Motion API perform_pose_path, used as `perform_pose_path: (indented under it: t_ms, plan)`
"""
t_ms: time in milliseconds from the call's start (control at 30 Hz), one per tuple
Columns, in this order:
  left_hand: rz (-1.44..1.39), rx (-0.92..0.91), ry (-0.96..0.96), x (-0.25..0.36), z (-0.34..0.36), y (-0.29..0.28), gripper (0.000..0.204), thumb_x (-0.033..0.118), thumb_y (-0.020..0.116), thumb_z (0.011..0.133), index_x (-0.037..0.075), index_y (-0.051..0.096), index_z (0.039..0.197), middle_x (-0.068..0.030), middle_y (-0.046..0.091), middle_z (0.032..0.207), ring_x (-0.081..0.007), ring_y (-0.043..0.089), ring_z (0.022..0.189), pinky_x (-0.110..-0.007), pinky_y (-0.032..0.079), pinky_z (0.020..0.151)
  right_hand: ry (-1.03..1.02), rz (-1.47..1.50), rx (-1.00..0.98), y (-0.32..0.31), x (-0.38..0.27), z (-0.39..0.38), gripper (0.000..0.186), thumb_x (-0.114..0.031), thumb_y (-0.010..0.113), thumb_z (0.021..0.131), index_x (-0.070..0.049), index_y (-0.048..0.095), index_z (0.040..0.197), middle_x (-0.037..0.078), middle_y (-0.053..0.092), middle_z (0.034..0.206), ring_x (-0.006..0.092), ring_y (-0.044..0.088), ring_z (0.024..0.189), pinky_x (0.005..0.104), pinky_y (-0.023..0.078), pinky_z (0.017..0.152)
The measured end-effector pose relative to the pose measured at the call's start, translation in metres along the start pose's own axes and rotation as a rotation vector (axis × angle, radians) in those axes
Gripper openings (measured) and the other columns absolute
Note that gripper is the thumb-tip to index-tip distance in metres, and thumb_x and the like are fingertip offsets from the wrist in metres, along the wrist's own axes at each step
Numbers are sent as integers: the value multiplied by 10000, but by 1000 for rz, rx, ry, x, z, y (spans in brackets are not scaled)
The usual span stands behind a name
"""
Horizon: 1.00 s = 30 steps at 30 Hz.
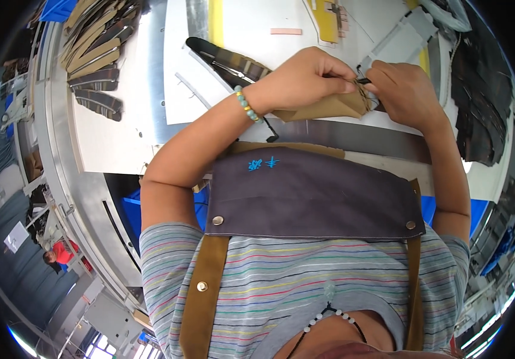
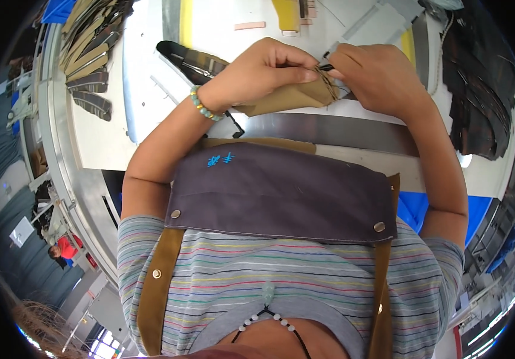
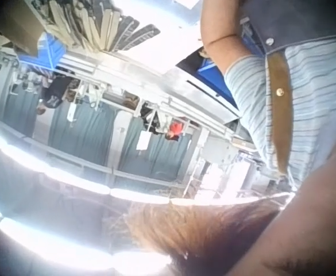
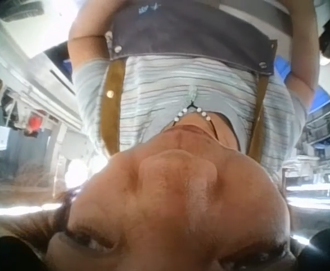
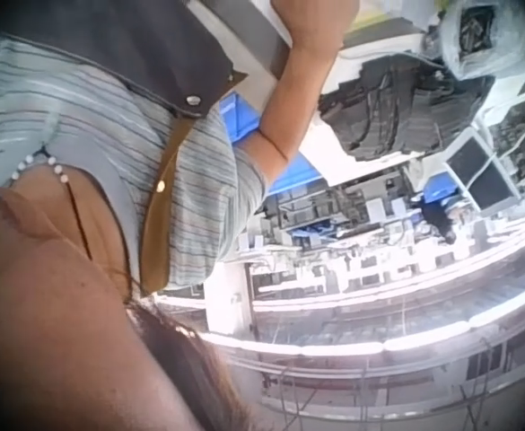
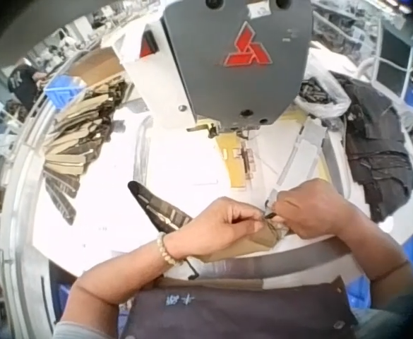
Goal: The recorder is aligning and sewing a zipper onto leather pieces for a bag or accessory.
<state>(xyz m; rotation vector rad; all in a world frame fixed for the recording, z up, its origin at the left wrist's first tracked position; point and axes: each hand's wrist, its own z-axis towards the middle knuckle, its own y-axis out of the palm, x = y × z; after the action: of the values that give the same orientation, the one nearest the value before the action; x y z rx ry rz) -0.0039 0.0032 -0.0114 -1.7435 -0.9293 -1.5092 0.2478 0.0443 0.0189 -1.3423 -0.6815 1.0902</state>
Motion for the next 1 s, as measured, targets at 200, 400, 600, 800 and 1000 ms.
perform_pose_path:
  t_ms: [200, 400, 600, 800, 1000]
  plan:
    - [24, -58, -26, 6, -3, -6, 215, 119, 670, 998, -31, 752, 1128, 14, 735, 903, -19, 594, 814, -225, 496, 763, -48, 28, 147, 4, -2, 6, 183, -186, 690, 908, -68, 551, 927, 67, 549, 812, 291, 590, 675, 411, 458, 579]
    - [116, -107, -34, 9, -5, -8, 217, 107, 677, 983, -20, 749, 1144, -3, 751, 916, -36, 606, 825, -243, 506, 785, -96, 11, 106, 3, -3, 8, 180, -144, 708, 850, -66, 553, 897, 59, 548, 804, 263, 590, 659, 403, 453, 562]
    - [136, -100, -8, 8, -5, -6, 217, 106, 673, 989, -22, 746, 1149, -9, 754, 928, -42, 602, 825, -256, 510, 787, -93, 10, 96, 3, -1, 7, 171, -153, 707, 858, -65, 566, 898, 61, 554, 814, 259, 594, 662, 395, 462, 571]
    - [329, -15, 53, 27, -17, -5, 231, 155, 698, 979, -12, 742, 1132, -91, 745, 925, -137, 648, 785, -292, 527, 776, -61, 60, 95, 11, 1, 9, 174, -170, 707, 876, -61, 579, 921, 71, 569, 848, 275, 596, 679, 402, 472, 590]
    - [1210, 457, 274, 51, -76, -81, 372, 158, 793, 873, 30, 698, 1209, -145, 684, 1183, -353, 629, 1108, -434, 524, 942, 21, 179, 115, 0, -6, 13, 311, -229, 759, 868, -49, 639, 1091, 84, 634, 975, 304, 626, 752, 393, 507, 640]
